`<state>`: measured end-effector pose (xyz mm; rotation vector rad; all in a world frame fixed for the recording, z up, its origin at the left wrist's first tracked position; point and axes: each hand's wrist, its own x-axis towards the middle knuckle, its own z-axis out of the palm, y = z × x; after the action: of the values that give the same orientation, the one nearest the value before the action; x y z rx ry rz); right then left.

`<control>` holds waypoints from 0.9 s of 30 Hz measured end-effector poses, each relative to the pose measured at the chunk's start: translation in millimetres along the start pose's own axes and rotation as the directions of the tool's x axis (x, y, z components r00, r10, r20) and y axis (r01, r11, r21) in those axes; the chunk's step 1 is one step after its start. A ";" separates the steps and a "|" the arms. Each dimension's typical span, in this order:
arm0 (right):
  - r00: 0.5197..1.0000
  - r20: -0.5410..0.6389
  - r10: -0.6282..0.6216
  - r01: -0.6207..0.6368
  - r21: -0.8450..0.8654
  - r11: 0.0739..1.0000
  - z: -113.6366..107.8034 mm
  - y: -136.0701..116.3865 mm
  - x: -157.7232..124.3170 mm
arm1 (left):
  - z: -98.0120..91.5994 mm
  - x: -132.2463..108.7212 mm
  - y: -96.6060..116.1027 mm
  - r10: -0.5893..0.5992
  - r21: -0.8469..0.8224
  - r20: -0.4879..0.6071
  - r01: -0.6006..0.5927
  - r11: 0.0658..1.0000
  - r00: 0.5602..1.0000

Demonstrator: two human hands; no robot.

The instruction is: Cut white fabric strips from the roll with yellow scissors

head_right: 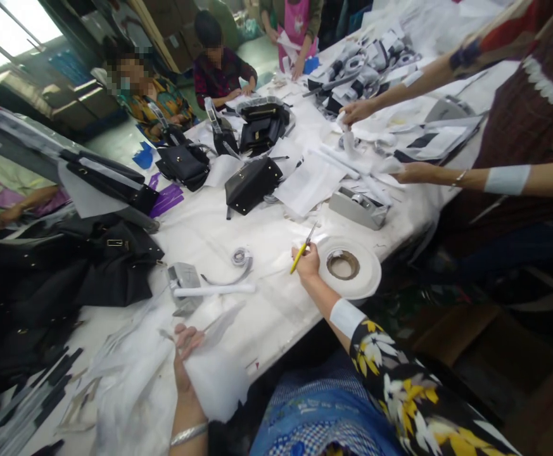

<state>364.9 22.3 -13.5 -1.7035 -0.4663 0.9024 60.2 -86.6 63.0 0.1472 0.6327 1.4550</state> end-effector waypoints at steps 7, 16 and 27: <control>0.930 0.363 -0.060 0.346 -0.805 0.482 -32.1 -45.8 79.3 | 22.7 22.0 -0.5 0.127 0.184 -0.287 -0.076 0.980 0.950; 0.831 0.554 0.052 0.474 -0.753 0.456 -50.1 6.7 -23.9 | 66.9 44.3 -23.9 0.420 0.531 -0.238 -0.244 0.811 0.876; 0.793 0.609 0.024 0.537 -0.717 0.444 -43.4 67.6 -70.1 | 86.8 25.1 -42.3 0.256 0.473 -0.223 -0.125 0.872 0.941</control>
<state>344.6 -76.3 -48.8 -2.1311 -1.8404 0.9550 138.8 -44.4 107.6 0.3841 1.2205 1.5102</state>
